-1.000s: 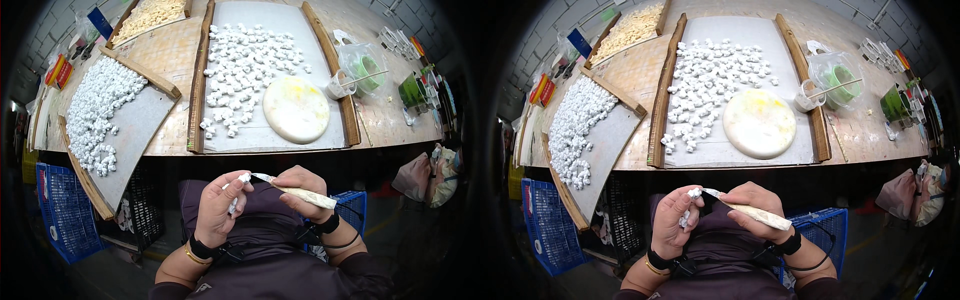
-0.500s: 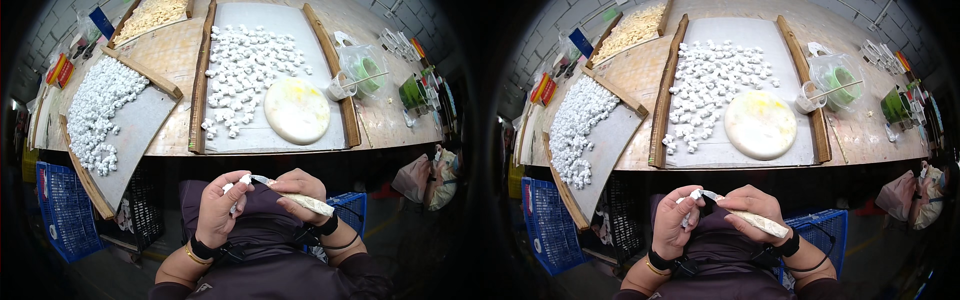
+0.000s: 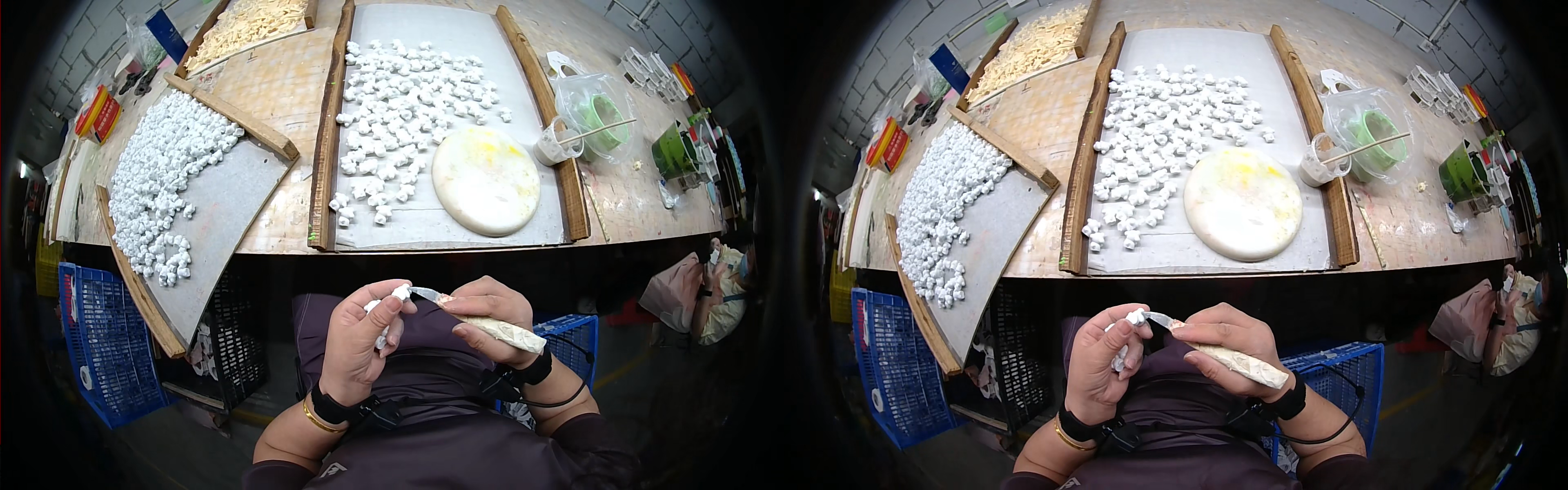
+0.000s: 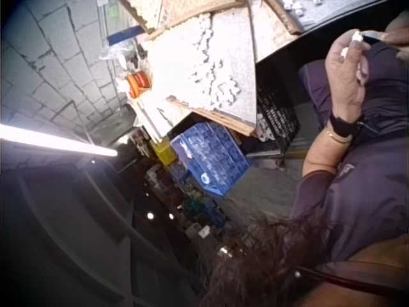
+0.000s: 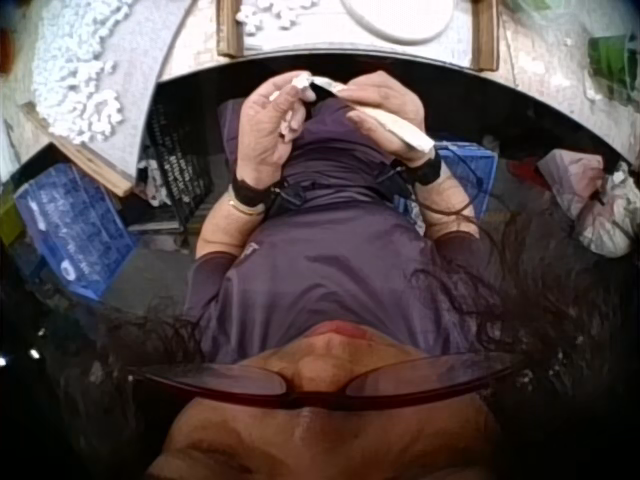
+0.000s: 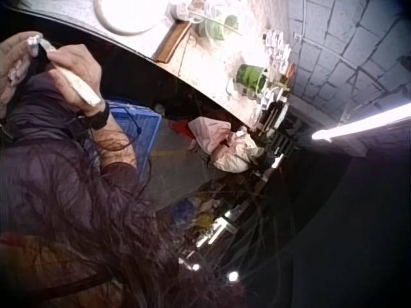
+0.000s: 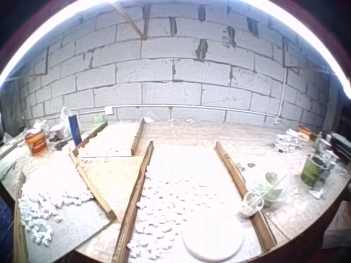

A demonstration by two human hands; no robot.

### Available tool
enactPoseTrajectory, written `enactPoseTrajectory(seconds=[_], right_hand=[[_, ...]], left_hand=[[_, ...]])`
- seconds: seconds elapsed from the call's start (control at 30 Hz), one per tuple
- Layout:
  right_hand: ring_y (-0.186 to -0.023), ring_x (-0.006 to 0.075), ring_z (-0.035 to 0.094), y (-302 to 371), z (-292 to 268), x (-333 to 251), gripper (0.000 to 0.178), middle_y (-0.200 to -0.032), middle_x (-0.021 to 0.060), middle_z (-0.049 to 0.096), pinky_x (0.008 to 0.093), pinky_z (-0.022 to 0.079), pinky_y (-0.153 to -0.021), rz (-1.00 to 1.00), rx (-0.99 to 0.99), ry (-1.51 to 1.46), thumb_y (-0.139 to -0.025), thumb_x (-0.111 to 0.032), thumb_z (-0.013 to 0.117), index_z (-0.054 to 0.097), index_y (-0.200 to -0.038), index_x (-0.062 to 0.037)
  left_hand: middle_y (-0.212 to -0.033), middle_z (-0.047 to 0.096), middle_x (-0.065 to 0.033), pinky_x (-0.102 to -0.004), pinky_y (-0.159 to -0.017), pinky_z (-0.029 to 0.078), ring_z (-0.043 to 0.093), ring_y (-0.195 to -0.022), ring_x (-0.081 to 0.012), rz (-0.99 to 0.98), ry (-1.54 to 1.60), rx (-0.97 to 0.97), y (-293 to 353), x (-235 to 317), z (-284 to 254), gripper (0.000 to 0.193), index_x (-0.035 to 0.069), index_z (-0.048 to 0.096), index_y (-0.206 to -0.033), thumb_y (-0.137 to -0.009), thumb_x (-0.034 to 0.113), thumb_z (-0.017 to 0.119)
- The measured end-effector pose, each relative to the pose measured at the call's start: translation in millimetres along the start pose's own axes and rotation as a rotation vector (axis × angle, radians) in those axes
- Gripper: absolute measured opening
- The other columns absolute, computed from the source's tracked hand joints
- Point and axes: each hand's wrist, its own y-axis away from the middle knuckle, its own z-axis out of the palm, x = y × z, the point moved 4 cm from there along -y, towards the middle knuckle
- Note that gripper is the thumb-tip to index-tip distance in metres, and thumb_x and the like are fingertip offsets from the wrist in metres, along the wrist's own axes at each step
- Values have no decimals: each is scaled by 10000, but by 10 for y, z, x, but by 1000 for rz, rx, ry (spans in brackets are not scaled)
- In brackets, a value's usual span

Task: Manually trimming or cleaning small white plastic molded parts using a tool at a workbench.

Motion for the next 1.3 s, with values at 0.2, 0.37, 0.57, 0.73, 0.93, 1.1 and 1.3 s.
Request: enactPoseTrajectory(seconds=[0.2, 0.37, 0.57, 0.73, 0.93, 1.1, 1.3], right_hand=[[-852, 221, 644, -6, 10, 9, 272, -987, 138, 658, 293, 525, -741, -5, -8, -5, -780, -52, 703, 689, -1051, -29], [-859, 224, 644, 4, 12, 23, 273, -993, 140, 656, 299, 525, -743, -16, 6, 9, -779, -35, 699, 685, -1052, -26], [-833, 216, 644, -10, -6, -5, 272, -978, 133, 653, 290, 519, -724, -49, 33, 44, -774, -10, 698, 686, -1045, -34], [-753, 167, 619, 13, 22, -27, 313, -876, 77, 628, 246, 495, -643, -73, 122, 170, -744, 57, 712, 698, -1030, -68], [-671, 179, 627, -214, 199, -181, 371, -808, 68, 633, 258, 498, -539, -210, 42, 367, -673, 5, 751, 690, -1033, -60], [-613, 187, 608, -314, 233, -231, 312, -761, 59, 616, 272, 476, -496, -247, -25, 453, -715, -57, 700, 684, -1026, -66], [-626, 216, 613, -524, 199, -209, 193, -769, 51, 596, 308, 480, -514, -278, -37, 590, -749, -102, 706, 661, -936, -88]], left_hand=[[-872, 661, -118, -138, -407, 348, 497, -517, -47, -2, 7, -15, -4, -8, 2, 277, -37, 603, -1116, -904, 136, 648], [-877, 661, -123, -142, -406, 342, 494, -517, -50, -6, 28, -15, -1, -16, -5, 272, -34, 604, -1115, -907, 137, 644], [-878, 662, -122, -146, -414, 342, 487, -520, -48, -3, 1, 3, -2, -7, -9, 260, -33, 597, -1118, -899, 99, 644], [-882, 665, -118, -146, -422, 342, 483, -522, -44, 7, -39, 14, -8, -9, -9, 259, -30, 597, -1109, -871, 48, 661], [-774, 616, -2, -151, -430, 355, 482, -540, -25, -13, -119, 29, 18, -22, 22, 256, -4, 609, -1089, -849, 43, 688], [-764, 626, 8, -142, -441, 345, 491, -559, -23, -48, -162, 46, 39, 19, 42, 232, 14, 627, -1061, -845, 60, 698], [-797, 620, -31, -155, -443, 349, 501, -548, -57, 10, -17, 15, -10, 35, -56, 270, 11, 581, -1110, -869, 85, 677]])
